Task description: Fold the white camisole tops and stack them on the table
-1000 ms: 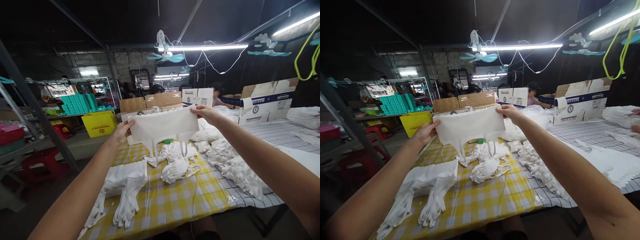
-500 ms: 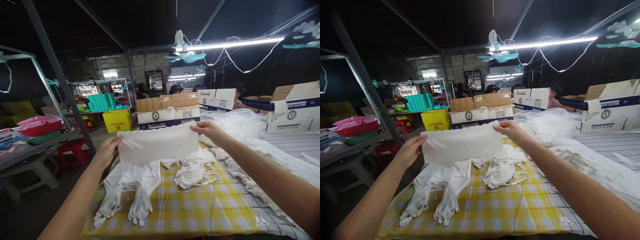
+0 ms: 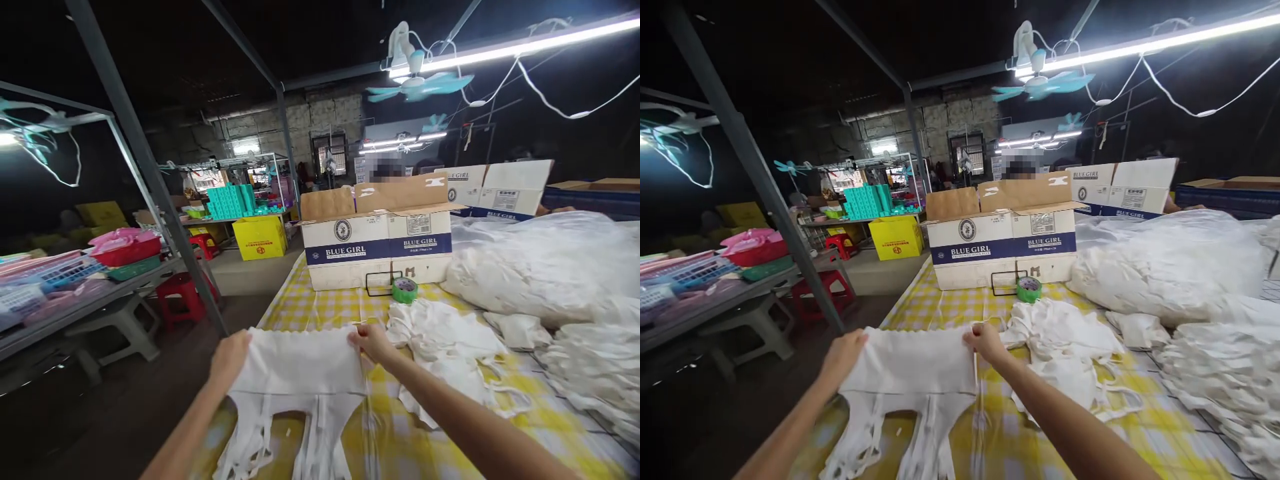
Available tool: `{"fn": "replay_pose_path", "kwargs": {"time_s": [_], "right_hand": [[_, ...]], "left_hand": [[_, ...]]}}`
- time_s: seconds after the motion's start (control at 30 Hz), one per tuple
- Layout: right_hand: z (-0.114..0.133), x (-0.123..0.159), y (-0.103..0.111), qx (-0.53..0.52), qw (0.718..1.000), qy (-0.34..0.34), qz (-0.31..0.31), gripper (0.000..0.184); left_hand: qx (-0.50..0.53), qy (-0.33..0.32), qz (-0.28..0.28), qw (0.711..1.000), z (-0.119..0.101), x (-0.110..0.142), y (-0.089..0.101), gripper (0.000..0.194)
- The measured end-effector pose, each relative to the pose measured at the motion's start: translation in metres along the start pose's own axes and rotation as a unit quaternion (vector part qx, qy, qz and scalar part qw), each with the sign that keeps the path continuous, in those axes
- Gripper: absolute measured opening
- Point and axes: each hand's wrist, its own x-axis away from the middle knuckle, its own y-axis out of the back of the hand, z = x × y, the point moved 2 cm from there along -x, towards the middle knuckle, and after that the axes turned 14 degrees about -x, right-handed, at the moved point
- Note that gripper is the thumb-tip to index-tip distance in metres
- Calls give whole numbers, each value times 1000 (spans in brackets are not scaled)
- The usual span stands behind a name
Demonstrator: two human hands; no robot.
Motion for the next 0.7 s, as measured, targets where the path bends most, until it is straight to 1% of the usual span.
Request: {"fn": "replay_pose_path", "kwargs": {"time_s": [0.07,0.1,0.17,0.23,0.33,0.4,0.43,0.47,0.53,0.6,0.63,0.67,0.7], "right_hand": [[-33,-12,-12,23,999,-17,-25,33],[-45,-16,-15,34,998,-21,-38,32],[-62,-24,-19,54,996,-20,-62,29],[-70,-32,-19,70,994,-13,-81,26],[-72,-39,-15,79,993,-3,-90,26],[-66,-35,-12,74,994,7,-84,28],[-59,-30,-10,63,995,19,-76,30],[-51,-22,-9,46,996,36,-65,31],[-26,-4,-7,-1,996,78,-31,34],[4,11,-3,-26,993,112,1,35],[21,16,1,-21,992,125,10,36],[37,17,6,-22,990,138,19,37],[53,17,13,-36,989,142,24,37]], "left_hand": [[-23,7,12,1000,-11,-8,-34,25],[-30,10,19,999,-14,-11,-48,26],[-43,18,30,998,-17,-19,-67,29],[-51,23,38,998,-17,-27,-77,32],[-56,22,37,998,-17,-32,-79,38],[-59,19,31,998,-16,-29,-73,39],[-58,21,17,998,-14,-24,-66,39],[-53,26,-8,998,-10,-19,-58,39],[-26,43,-94,994,-1,-5,-33,36],[29,68,-184,980,9,7,-3,32],[67,79,-204,973,12,10,12,30],[113,88,-203,969,13,10,26,28],[165,86,-181,966,11,7,38,26]]}}
